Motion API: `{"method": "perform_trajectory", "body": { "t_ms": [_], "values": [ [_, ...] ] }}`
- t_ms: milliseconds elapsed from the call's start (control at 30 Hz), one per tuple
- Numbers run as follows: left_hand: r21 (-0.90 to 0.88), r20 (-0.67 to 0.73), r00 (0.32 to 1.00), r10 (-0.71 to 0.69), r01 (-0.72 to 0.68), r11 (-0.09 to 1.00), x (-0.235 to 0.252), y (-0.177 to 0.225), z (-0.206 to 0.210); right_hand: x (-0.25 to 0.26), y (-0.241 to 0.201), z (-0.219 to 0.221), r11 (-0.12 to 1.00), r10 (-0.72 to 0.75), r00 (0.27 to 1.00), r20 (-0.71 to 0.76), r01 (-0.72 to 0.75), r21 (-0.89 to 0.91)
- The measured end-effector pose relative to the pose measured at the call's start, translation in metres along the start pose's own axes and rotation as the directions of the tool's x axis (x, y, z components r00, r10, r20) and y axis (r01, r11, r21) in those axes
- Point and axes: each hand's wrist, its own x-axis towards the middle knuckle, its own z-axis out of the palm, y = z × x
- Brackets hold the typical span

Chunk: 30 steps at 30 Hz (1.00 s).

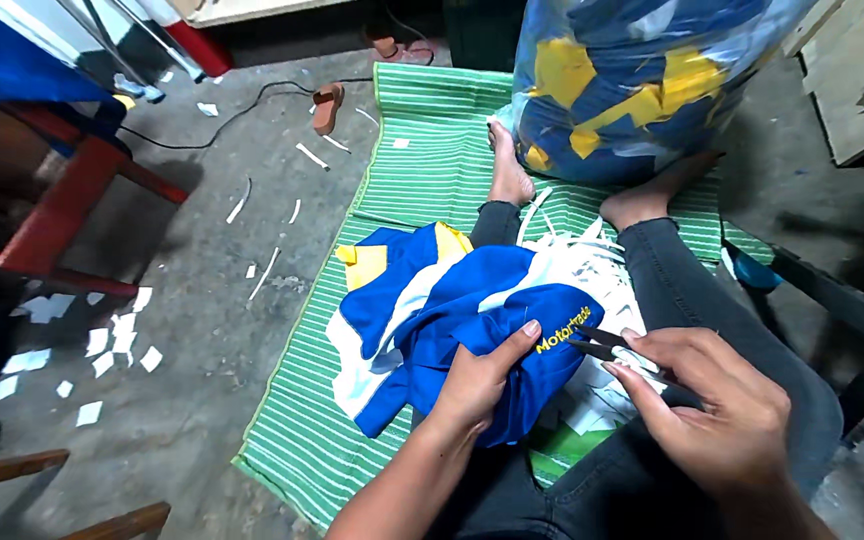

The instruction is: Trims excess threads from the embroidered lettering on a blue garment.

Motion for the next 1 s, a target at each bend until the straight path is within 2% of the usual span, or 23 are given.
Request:
{"method": "perform_trajectory", "body": {
  "t_ms": [267, 433, 500, 700, 933, 1000],
  "values": [
    [-0.020, 0.016, 1.000, 0.013, -0.013, 1.000, 0.001, -0.004, -0.002, 0.000, -0.003, 0.001, 0.996, -0.034, 0.999, -0.020, 0.032, -0.080],
    [-0.098, 0.038, 0.997, -0.062, 0.065, 0.993, 0.001, -0.002, -0.004, -0.005, 0.005, 0.013, 0.973, 0.079, 0.997, 0.011, -0.080, 0.218],
    [-0.116, 0.043, 0.996, -0.082, 0.087, 0.989, 0.002, -0.002, -0.005, -0.006, 0.005, 0.014, 0.960, 0.104, 0.994, 0.031, -0.108, 0.257],
    [-0.110, 0.045, 0.996, -0.082, 0.087, 0.990, 0.002, -0.004, -0.005, -0.005, 0.005, 0.004, 0.995, 0.055, 0.998, 0.018, -0.056, 0.084],
    [-0.094, 0.055, 0.995, -0.082, 0.087, 0.992, 0.003, -0.006, -0.006, -0.002, 0.006, 0.004, 0.998, 0.025, 0.999, 0.020, -0.026, 0.058],
    [-0.096, 0.058, 0.994, -0.091, 0.096, 0.991, 0.002, -0.006, -0.008, -0.002, 0.007, 0.006, 0.995, 0.028, 0.999, 0.026, -0.031, 0.097]
  ]
}}
